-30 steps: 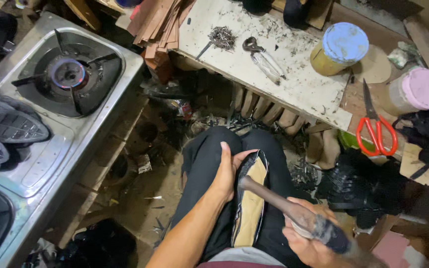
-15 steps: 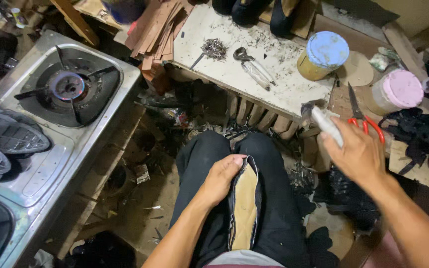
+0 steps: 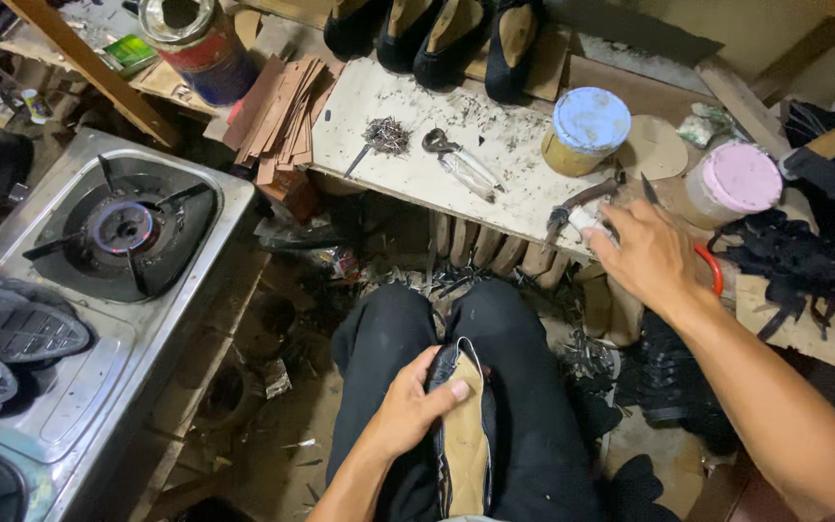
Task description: The person sits on the floor holding a black shoe fitted on a wooden last across their lap. They hammer the shoe upper and sole edge, trim excess material with pliers, press and shape the upper by hand, and finally attach and adjust a black fabric decoration on the toe of the shoe.
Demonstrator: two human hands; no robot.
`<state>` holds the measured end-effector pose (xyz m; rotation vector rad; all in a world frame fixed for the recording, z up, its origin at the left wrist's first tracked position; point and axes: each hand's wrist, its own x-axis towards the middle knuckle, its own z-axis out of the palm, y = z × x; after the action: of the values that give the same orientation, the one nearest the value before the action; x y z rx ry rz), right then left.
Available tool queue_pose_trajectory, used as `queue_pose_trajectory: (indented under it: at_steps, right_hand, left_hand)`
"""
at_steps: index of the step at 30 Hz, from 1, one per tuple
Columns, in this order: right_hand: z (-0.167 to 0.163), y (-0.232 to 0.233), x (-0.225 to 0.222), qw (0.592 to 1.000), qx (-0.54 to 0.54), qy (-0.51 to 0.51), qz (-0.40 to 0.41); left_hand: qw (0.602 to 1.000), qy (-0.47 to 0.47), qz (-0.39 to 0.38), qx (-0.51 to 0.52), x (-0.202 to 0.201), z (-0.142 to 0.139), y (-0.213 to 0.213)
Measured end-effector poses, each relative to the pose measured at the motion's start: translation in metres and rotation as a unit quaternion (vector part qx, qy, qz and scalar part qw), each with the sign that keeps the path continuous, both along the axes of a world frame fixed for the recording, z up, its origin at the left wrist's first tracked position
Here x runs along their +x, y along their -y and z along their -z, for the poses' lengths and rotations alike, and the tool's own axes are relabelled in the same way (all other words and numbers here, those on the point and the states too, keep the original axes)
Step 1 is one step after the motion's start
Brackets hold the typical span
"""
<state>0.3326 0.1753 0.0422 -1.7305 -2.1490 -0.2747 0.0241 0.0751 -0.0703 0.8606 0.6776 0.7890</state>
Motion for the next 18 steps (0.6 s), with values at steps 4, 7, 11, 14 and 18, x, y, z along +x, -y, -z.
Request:
queue_pose_trajectory:
  at_steps: [4, 7, 11, 14, 18]
  right_hand:
    - [-0.004, -0.030, -0.021, 0.999, 0.008, -0.023, -0.040]
    - [-0.003, -0.059, -0.057, 0.996, -0.055, -0.042, -0.061]
    - [0.000, -0.092, -0.108, 0.996, -0.025, -0.008, -0.086]
    - [-0.004, -0.111, -0.130, 0.995, -0.009, 0.053, -0.082]
    - [-0.015, -0.123, -0.136, 0.978, -0.157, 0.120, -0.063]
  left_hand:
    - [0.995, -0.085, -0.056, -0.018, 0.003, -0.011, 0.003]
    - [0.990, -0.121, -0.071, 0.016, 0.010, -0.023, 0.004]
    - [0.980, -0.180, -0.047, 0.063, 0.009, -0.038, 0.001]
    - [0.978, -0.193, -0.032, 0.076, 0.002, -0.045, -0.004]
    - [0.976, -0.203, -0.036, 0.065, -0.005, -0.049, -0.005]
